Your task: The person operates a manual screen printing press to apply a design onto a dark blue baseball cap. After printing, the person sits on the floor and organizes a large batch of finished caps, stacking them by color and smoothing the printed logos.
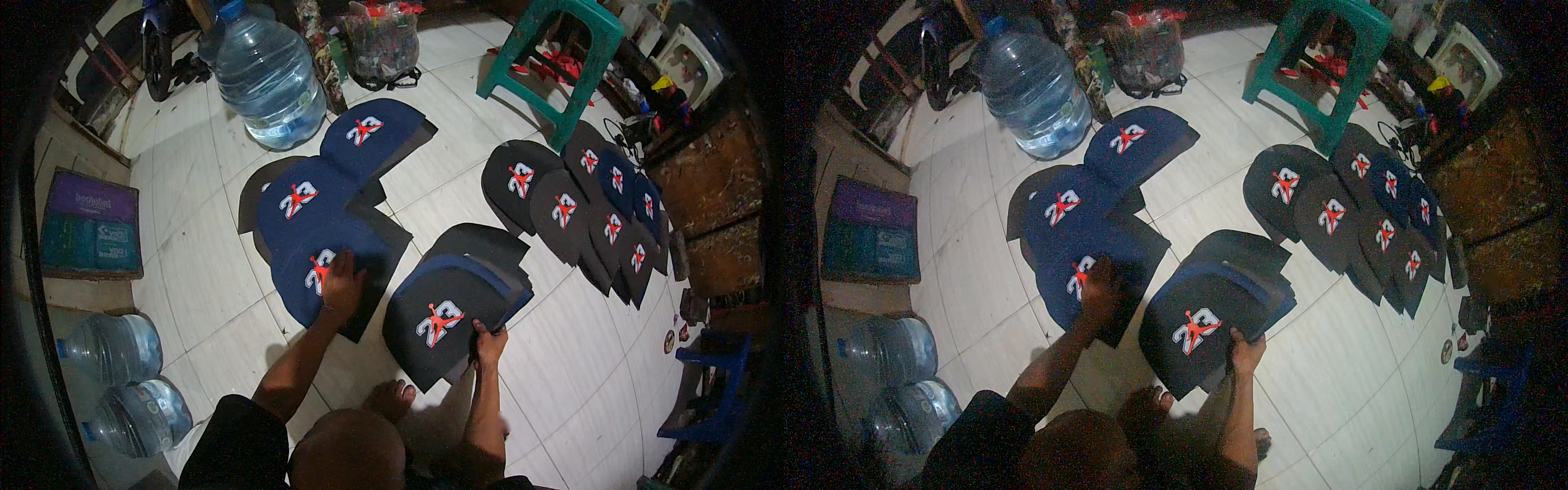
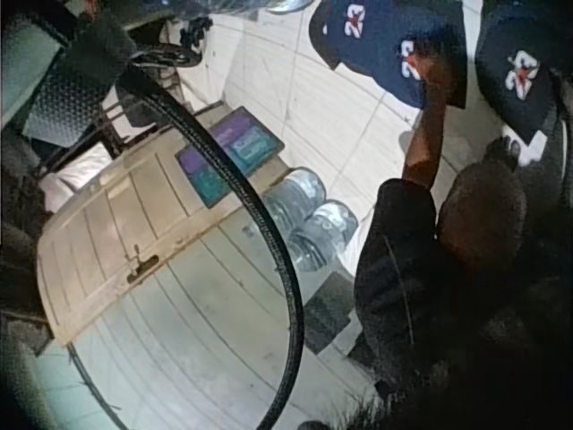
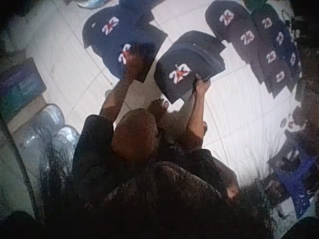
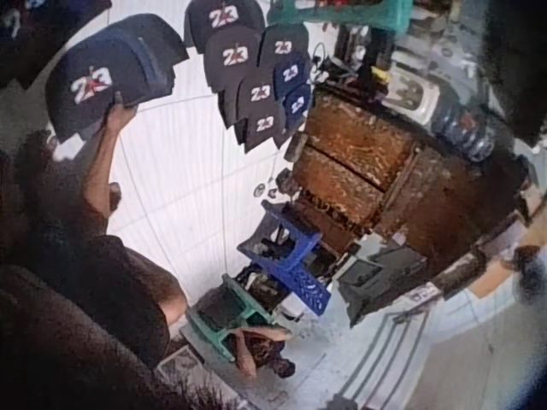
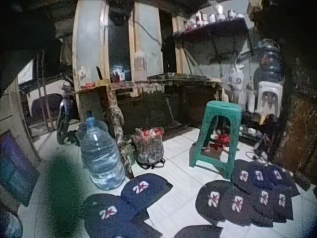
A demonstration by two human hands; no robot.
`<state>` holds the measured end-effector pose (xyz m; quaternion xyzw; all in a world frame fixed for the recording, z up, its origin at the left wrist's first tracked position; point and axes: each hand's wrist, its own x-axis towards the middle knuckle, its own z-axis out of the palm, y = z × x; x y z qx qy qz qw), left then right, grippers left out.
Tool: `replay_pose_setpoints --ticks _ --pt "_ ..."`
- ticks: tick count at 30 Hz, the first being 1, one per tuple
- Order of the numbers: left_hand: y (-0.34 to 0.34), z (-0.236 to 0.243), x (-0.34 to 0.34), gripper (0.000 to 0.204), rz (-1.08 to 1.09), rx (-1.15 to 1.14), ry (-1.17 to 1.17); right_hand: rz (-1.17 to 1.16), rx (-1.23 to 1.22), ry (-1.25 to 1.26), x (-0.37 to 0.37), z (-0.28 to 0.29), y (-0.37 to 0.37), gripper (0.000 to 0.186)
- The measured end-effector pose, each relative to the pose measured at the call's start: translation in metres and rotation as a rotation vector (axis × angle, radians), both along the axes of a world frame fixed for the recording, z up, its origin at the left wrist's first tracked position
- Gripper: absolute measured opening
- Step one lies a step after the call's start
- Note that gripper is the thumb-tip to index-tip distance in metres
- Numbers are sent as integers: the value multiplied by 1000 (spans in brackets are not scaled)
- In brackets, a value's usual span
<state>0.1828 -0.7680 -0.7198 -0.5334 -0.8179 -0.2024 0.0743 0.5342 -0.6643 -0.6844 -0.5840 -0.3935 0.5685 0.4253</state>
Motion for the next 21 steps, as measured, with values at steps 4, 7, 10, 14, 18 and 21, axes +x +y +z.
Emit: replay_pose_setpoints --ticks 4,7,10,14,18,21 --pt "7 19 4 84 30 -117 -24 8 -25 7 8 -14 -2 33" --pt "10 69 23 90 32 -246 -134 -14 -17 3 8 -7 -4 35" --pt "2 57 22 95 39 -256 -67 -4 -28 -34 5 -3 -3 37" --pt "21 60 11 99 55 -374 -61 2 -39 -77 5 -5 -2 42" --pt "28 72 40 98 75 -457 -91 9 42 -12 6 -6 -6 44" --pt "23 54 39 93 111 -391 -90 116 83 25 10 -1 -11 45"
